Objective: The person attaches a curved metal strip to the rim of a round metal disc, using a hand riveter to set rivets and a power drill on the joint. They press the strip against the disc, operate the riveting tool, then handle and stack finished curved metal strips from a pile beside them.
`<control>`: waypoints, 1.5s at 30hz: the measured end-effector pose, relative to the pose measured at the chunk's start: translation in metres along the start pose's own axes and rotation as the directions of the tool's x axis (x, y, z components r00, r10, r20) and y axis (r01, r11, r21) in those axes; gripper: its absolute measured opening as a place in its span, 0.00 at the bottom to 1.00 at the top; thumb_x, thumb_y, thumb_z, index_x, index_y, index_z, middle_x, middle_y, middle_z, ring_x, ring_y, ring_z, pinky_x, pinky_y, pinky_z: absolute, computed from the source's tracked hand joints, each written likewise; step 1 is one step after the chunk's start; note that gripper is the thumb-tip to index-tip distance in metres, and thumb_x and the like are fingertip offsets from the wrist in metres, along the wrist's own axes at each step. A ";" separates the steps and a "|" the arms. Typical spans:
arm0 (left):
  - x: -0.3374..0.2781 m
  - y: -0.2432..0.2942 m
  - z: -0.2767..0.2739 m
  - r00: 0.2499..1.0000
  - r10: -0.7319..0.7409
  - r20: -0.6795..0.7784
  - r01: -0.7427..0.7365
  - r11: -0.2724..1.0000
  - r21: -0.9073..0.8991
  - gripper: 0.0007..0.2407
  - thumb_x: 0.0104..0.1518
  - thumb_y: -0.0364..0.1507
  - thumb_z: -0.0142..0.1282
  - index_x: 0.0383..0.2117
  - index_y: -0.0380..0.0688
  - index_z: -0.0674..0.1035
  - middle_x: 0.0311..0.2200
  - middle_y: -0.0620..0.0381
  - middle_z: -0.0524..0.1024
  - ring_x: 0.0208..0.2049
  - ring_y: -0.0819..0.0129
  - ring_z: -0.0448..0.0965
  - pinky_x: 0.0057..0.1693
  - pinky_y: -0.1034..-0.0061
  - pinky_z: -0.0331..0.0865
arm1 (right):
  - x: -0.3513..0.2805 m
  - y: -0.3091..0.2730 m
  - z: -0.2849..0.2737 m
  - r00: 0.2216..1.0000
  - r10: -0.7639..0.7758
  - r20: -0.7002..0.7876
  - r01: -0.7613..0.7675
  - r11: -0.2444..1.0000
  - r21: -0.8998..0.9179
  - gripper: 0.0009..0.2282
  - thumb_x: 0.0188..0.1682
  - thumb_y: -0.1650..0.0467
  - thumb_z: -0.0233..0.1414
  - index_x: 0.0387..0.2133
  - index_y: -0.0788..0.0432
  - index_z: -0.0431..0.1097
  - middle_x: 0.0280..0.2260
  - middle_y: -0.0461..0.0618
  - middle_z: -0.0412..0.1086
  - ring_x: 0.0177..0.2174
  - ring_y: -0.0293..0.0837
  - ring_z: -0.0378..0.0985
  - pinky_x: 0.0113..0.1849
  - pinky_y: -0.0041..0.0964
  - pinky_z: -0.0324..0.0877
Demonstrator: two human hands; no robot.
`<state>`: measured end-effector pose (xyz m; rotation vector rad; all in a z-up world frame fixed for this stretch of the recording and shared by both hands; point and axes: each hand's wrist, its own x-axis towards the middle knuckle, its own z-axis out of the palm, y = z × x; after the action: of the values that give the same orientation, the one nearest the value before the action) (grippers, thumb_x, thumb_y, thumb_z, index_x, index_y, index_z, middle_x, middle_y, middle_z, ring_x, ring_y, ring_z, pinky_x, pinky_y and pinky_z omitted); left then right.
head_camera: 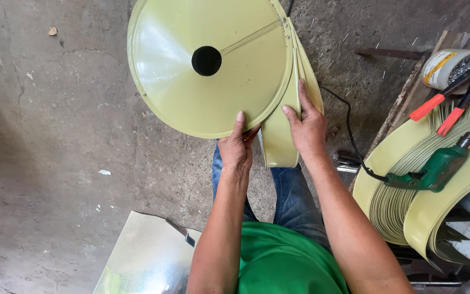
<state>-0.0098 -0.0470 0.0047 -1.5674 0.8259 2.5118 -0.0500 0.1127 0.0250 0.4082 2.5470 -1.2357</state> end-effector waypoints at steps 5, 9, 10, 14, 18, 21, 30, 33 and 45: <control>0.001 0.000 0.001 1.000 0.004 0.006 -0.004 1.000 0.008 0.18 0.57 0.28 0.62 0.53 0.40 0.74 0.48 0.49 0.78 0.46 0.59 0.82 0.46 0.65 0.84 | 0.002 0.005 -0.001 1.000 -0.016 0.026 0.019 0.995 -0.102 0.33 0.52 0.66 0.61 0.69 0.44 0.53 0.59 0.59 0.69 0.53 0.52 0.77 0.52 0.43 0.72; 0.009 -0.006 -0.007 1.000 0.019 0.009 -0.019 1.000 0.019 0.17 0.58 0.27 0.63 0.53 0.37 0.75 0.48 0.47 0.78 0.45 0.56 0.82 0.46 0.65 0.83 | 0.009 -0.014 -0.002 0.998 0.047 0.046 -0.041 0.992 -0.123 0.33 0.52 0.66 0.61 0.70 0.44 0.52 0.56 0.59 0.71 0.53 0.51 0.78 0.53 0.42 0.71; 0.013 -0.008 -0.008 1.000 0.014 0.014 -0.014 1.000 0.009 0.17 0.58 0.28 0.63 0.52 0.37 0.75 0.48 0.48 0.78 0.44 0.56 0.82 0.46 0.64 0.83 | 0.011 -0.018 -0.003 0.994 0.096 0.047 -0.090 0.990 -0.111 0.33 0.52 0.66 0.61 0.70 0.43 0.52 0.54 0.58 0.73 0.51 0.50 0.79 0.53 0.41 0.72; 0.001 -0.003 -0.002 0.999 0.049 0.020 -0.050 0.998 0.034 0.18 0.57 0.28 0.63 0.53 0.40 0.75 0.48 0.51 0.78 0.45 0.60 0.82 0.45 0.65 0.83 | 0.010 0.008 0.002 0.999 -0.012 0.032 0.012 1.000 -0.018 0.33 0.52 0.68 0.62 0.70 0.44 0.54 0.54 0.59 0.74 0.50 0.47 0.81 0.51 0.39 0.74; 0.000 -0.005 0.000 0.996 0.089 0.021 -0.089 0.996 0.021 0.19 0.57 0.28 0.63 0.53 0.40 0.74 0.48 0.50 0.77 0.46 0.59 0.82 0.46 0.63 0.83 | 0.010 0.017 0.001 0.996 -0.083 0.040 0.078 0.992 0.099 0.33 0.53 0.71 0.61 0.70 0.44 0.52 0.57 0.60 0.73 0.50 0.46 0.81 0.50 0.37 0.76; 0.003 -0.007 0.000 0.997 0.071 0.007 -0.071 0.997 -0.007 0.20 0.57 0.29 0.64 0.54 0.38 0.74 0.49 0.48 0.78 0.46 0.57 0.82 0.47 0.64 0.83 | 0.012 0.008 -0.004 0.994 0.038 0.102 -0.053 0.987 0.150 0.33 0.53 0.72 0.60 0.70 0.41 0.51 0.55 0.57 0.75 0.45 0.40 0.82 0.46 0.33 0.78; -0.003 -0.004 0.002 0.999 0.047 -0.023 -0.046 0.998 0.034 0.20 0.56 0.31 0.64 0.55 0.40 0.74 0.50 0.50 0.78 0.46 0.60 0.82 0.45 0.67 0.82 | 0.011 0.009 -0.006 0.991 0.079 0.111 -0.085 0.995 0.046 0.34 0.52 0.69 0.61 0.70 0.40 0.52 0.51 0.56 0.77 0.42 0.37 0.82 0.43 0.34 0.78; -0.006 -0.001 0.008 0.999 0.049 -0.007 -0.049 0.999 0.002 0.20 0.55 0.30 0.63 0.54 0.44 0.73 0.49 0.54 0.78 0.47 0.63 0.82 0.45 0.66 0.83 | 0.011 0.019 -0.003 0.992 0.057 0.109 -0.065 0.995 0.079 0.34 0.52 0.70 0.61 0.70 0.41 0.52 0.53 0.56 0.76 0.42 0.37 0.82 0.44 0.34 0.78; -0.002 -0.005 0.000 0.999 0.030 -0.027 -0.029 0.999 0.032 0.18 0.57 0.31 0.64 0.52 0.41 0.75 0.47 0.51 0.79 0.42 0.62 0.83 0.44 0.67 0.83 | 0.012 0.019 -0.005 0.993 -0.035 0.113 0.013 0.981 0.195 0.33 0.52 0.73 0.60 0.69 0.44 0.52 0.61 0.55 0.68 0.45 0.35 0.79 0.46 0.33 0.77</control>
<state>-0.0079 -0.0422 0.0041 -1.5950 0.8939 2.4894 -0.0545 0.1294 0.0094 0.3365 2.3501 -1.4784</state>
